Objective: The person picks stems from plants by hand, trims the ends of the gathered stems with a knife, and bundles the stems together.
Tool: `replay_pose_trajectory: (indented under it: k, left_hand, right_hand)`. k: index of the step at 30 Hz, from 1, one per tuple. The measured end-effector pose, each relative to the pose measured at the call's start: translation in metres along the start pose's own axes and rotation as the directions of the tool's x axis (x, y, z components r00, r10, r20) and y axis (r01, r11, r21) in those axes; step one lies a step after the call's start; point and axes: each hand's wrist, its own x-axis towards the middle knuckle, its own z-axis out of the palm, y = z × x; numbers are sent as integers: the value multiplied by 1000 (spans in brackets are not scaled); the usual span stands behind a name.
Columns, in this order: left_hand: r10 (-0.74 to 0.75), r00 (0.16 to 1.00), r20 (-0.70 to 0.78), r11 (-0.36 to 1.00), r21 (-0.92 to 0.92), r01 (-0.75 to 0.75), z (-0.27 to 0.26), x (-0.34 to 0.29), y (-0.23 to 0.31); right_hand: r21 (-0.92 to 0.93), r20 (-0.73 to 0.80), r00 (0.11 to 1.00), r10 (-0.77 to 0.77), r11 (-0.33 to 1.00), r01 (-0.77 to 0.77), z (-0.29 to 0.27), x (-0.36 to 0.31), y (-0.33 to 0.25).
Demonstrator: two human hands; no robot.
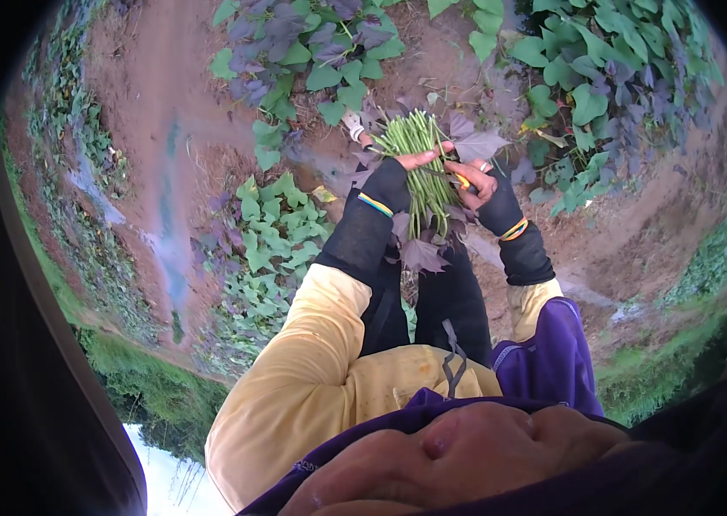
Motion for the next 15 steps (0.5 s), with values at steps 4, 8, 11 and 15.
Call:
replay_pose_trajectory:
  k: [4, 8, 11, 15]
  left_hand:
    - [-9, 1000, 1, 1000, 2, 9, -7, -9, -2]
    - [-48, 995, 90, 998, -26, 51, 7, -32, -10]
    - [39, 951, 307, 966, -256, 44, 27, -59, -26]
    - [204, 922, 329, 910, -410, -55, 71, -78, -19]
  right_hand:
    - [184, -187, 982, 10, 983, 25, 5, 4, -2]
    - [446, -137, 906, 401, 841, -306, -7, 24, -17]
    - [767, 258, 788, 559, 377, -519, -12, 46, -81]
    - [680, 192, 885, 423, 593, -431, 1, 48, -62]
